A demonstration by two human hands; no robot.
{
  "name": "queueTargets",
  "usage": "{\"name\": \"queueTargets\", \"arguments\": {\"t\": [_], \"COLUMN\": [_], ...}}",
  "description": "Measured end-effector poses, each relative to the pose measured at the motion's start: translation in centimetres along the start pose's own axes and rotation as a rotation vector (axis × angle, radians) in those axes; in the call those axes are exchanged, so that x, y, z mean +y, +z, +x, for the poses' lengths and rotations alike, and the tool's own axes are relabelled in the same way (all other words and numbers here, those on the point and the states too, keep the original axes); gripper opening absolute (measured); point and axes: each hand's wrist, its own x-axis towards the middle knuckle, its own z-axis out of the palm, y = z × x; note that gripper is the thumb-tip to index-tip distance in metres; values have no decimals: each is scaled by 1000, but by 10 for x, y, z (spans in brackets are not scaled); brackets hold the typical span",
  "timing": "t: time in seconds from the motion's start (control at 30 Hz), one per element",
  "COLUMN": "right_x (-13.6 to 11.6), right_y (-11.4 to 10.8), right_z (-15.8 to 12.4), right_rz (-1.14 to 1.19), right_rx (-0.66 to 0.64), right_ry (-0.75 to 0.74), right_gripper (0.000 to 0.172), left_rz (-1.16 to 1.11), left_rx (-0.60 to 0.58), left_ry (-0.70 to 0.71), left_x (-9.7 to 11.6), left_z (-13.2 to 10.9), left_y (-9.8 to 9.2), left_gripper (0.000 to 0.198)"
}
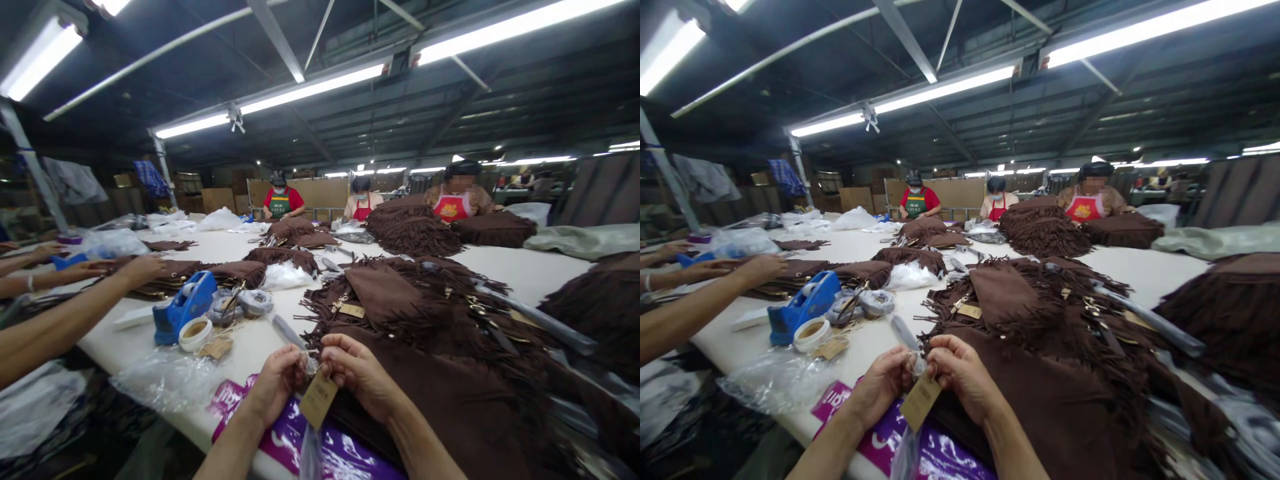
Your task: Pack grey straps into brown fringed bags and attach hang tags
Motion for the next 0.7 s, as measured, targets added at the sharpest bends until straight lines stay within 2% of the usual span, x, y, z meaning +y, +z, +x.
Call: {"name": "queueTargets", "arguments": {"t": [0.03, 0.1, 0.23, 0.33, 0.43, 0.5, 0.6, 0.7], "right_x": [-3, -7, -8, -4, 4, 10, 20, 24], "right_y": [-1, -1, 2, 4, 3, 2, 0, 2], "right_z": [-2, -4, -5, -4, 0, 4, 9, 10], "right_rz": [136, 260, 275, 247, 139, 24, -152, -337], "right_rx": [0, -11, -94, -94, -8, 35, 27, 26], "right_ry": [15, -5, -56, -80, -130, -152, -209, -368], "right_gripper": [36, 39, 52, 55, 49, 46, 41, 34], "left_rz": [-59, -153, -283, -273, -164, -79, 122, 406], "left_rx": [-1, -15, -69, -30, 38, 36, 7, 0], "left_ry": [-20, -52, -87, -40, 9, 39, 78, 124], "left_x": [1, 1, 1, 0, -1, -3, -8, -12], "left_z": [0, -1, -1, -2, -4, -5, -4, -4], "left_y": [-2, -6, -11, -10, -7, -5, -3, 3], "left_gripper": [33, 33, 26, 34, 51, 63, 78, 88]}}
